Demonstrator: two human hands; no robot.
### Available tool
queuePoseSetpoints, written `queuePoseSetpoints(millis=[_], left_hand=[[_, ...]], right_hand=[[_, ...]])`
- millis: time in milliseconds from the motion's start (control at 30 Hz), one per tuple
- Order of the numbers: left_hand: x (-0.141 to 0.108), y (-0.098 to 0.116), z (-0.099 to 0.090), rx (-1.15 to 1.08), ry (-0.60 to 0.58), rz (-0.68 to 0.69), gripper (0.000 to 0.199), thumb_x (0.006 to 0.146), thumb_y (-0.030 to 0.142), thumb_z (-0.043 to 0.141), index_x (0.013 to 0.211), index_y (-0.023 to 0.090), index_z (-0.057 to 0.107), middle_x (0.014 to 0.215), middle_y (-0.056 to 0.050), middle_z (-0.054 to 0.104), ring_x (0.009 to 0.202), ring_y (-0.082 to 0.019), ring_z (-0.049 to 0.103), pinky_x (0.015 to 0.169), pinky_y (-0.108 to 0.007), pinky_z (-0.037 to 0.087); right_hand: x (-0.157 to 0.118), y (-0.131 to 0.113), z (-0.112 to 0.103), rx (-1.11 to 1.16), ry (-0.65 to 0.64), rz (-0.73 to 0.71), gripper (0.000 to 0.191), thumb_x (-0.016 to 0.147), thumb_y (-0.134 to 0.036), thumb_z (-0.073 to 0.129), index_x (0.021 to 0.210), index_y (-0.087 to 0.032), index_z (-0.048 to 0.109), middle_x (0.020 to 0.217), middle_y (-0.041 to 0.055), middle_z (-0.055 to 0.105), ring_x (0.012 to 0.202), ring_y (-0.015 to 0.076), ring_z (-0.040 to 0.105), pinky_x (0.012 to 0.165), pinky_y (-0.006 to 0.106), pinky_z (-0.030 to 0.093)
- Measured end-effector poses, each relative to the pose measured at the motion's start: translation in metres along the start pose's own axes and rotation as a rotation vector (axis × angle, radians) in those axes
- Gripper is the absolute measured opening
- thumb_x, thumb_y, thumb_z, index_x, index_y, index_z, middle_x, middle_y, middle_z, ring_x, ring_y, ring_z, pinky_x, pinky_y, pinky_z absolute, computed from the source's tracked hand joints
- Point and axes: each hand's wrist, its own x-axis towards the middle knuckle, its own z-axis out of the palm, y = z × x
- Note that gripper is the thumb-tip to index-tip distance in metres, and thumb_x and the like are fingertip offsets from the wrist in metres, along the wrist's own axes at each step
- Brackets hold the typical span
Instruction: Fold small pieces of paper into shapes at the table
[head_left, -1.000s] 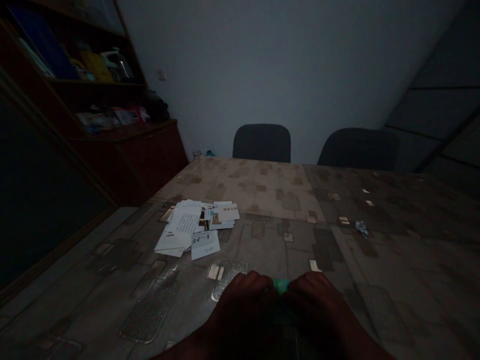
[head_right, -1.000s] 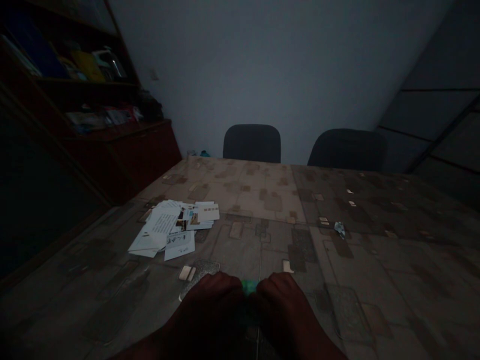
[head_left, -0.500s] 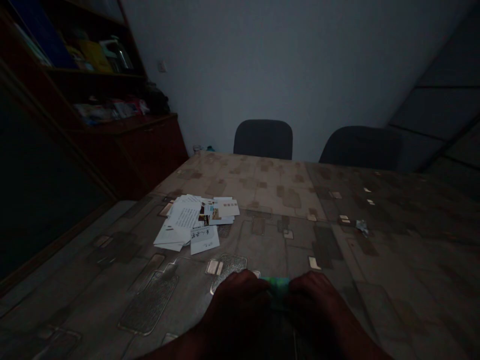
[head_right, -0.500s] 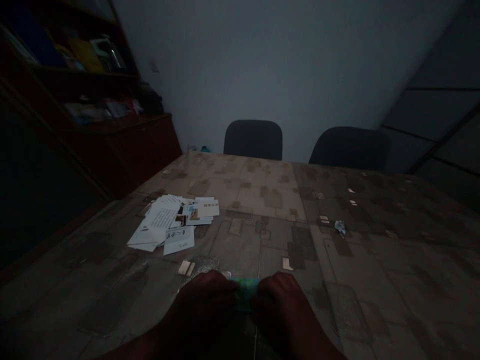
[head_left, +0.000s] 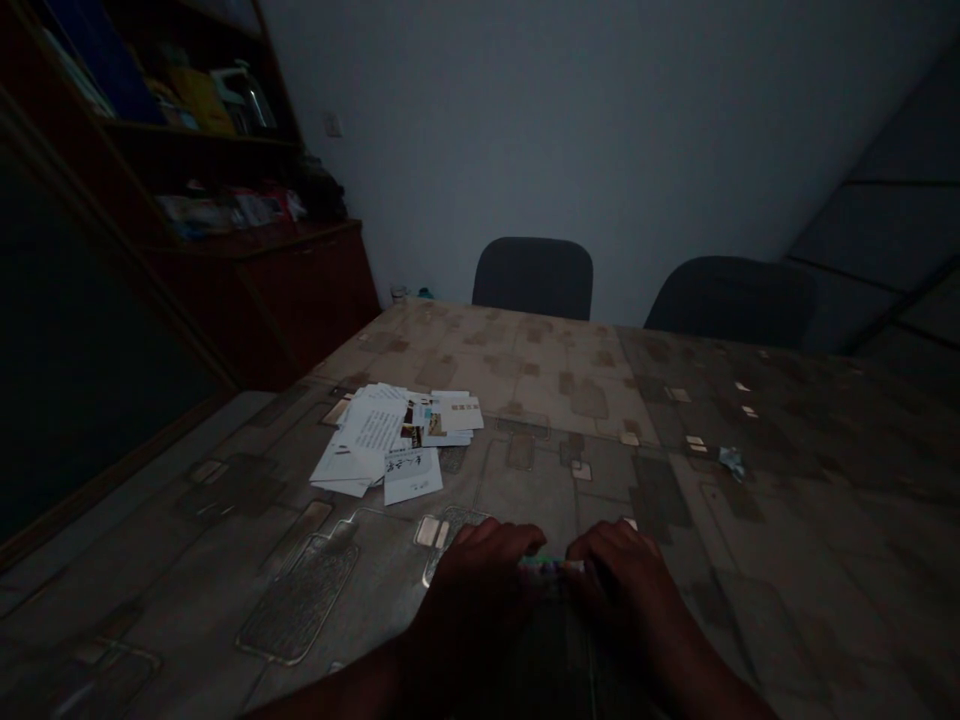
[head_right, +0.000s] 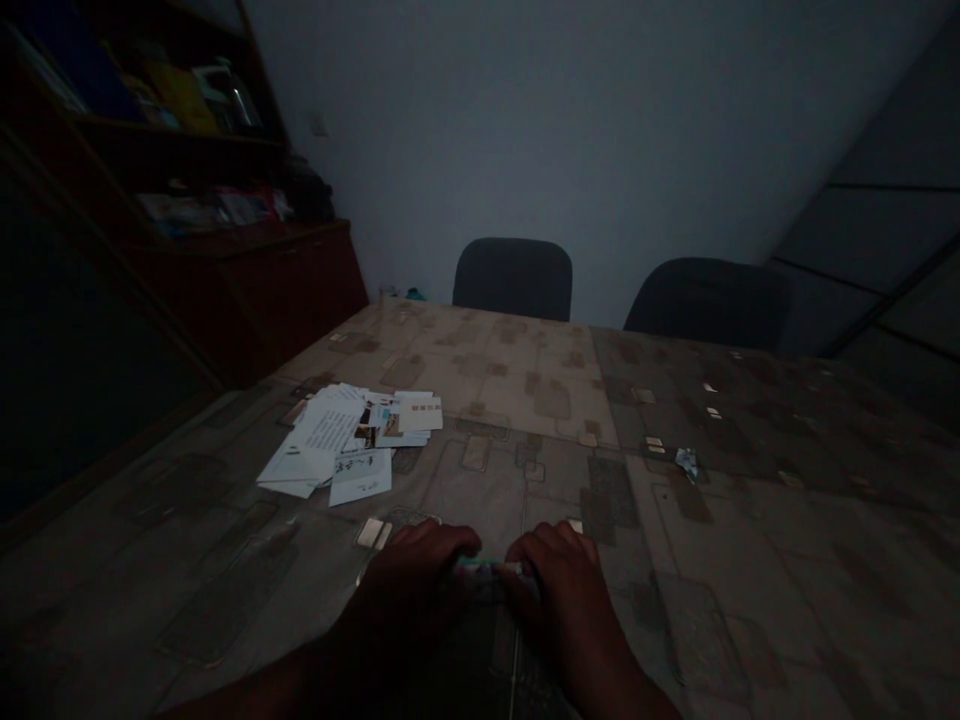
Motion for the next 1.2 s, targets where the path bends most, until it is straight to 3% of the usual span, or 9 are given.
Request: queuePoseSetpoints(millis=[100,167,233,367,533,1200], left_hand=[[-0.009,-0.002,0.003,0.103,0.050,0.246,0.013,0.093,0.016,0.048,0.094,0.019,0.060,0.088,-0.003,0.068,0.077,-0.019,0.061,0.069,-0.033,0.046],[-0.016,-0.001,0.006,0.138,0.076,0.452,0.019,0.098,0.018,0.042,0.104,0.017,0.060,0.097,-0.006,0.069,0.080,-0.019,0.061,0.072,-0.034,0.049],[-0.024,0.000,0.011,0.172,0.111,0.525,0.022,0.099,0.017,0.040,0.109,0.014,0.060,0.100,-0.007,0.070,0.085,-0.018,0.062,0.077,-0.033,0.050],[-0.035,0.001,0.016,0.355,0.215,0.568,0.029,0.101,0.020,0.038,0.115,0.012,0.063,0.113,-0.007,0.070,0.109,-0.023,0.059,0.095,-0.038,0.045],[-0.040,-0.003,0.013,0.438,0.165,0.592,0.032,0.102,0.025,0.039,0.123,0.014,0.061,0.125,-0.005,0.065,0.119,-0.023,0.054,0.101,-0.038,0.042],[-0.042,-0.003,0.015,0.437,0.154,0.580,0.032,0.101,0.025,0.040,0.121,0.014,0.063,0.127,-0.006,0.064,0.121,-0.026,0.054,0.100,-0.040,0.043]], right_hand=[[0.000,-0.002,-0.001,-0.021,-0.001,0.014,0.011,0.086,-0.017,0.064,0.077,-0.021,0.060,0.074,0.0006,0.061,0.073,0.0211,0.056,0.072,0.034,0.034],[0.000,-0.001,-0.002,-0.022,-0.004,0.019,0.012,0.086,-0.016,0.064,0.076,-0.021,0.059,0.075,0.0003,0.061,0.073,0.0210,0.056,0.073,0.035,0.034],[0.000,0.001,-0.002,-0.025,-0.016,0.013,0.012,0.086,-0.017,0.064,0.076,-0.022,0.059,0.075,0.0003,0.062,0.075,0.0213,0.057,0.072,0.034,0.034],[0.001,0.004,-0.001,-0.024,-0.042,-0.027,0.011,0.086,-0.015,0.061,0.078,-0.022,0.059,0.079,0.0008,0.063,0.077,0.0213,0.057,0.072,0.034,0.033],[0.001,0.000,-0.002,-0.030,-0.041,-0.007,0.014,0.082,-0.010,0.064,0.076,-0.022,0.059,0.078,0.0004,0.062,0.078,0.0215,0.055,0.072,0.034,0.031],[0.001,-0.002,0.005,-0.104,0.051,-0.028,0.014,0.082,-0.013,0.064,0.073,-0.022,0.057,0.074,-0.0002,0.061,0.072,0.0209,0.052,0.070,0.033,0.029]])
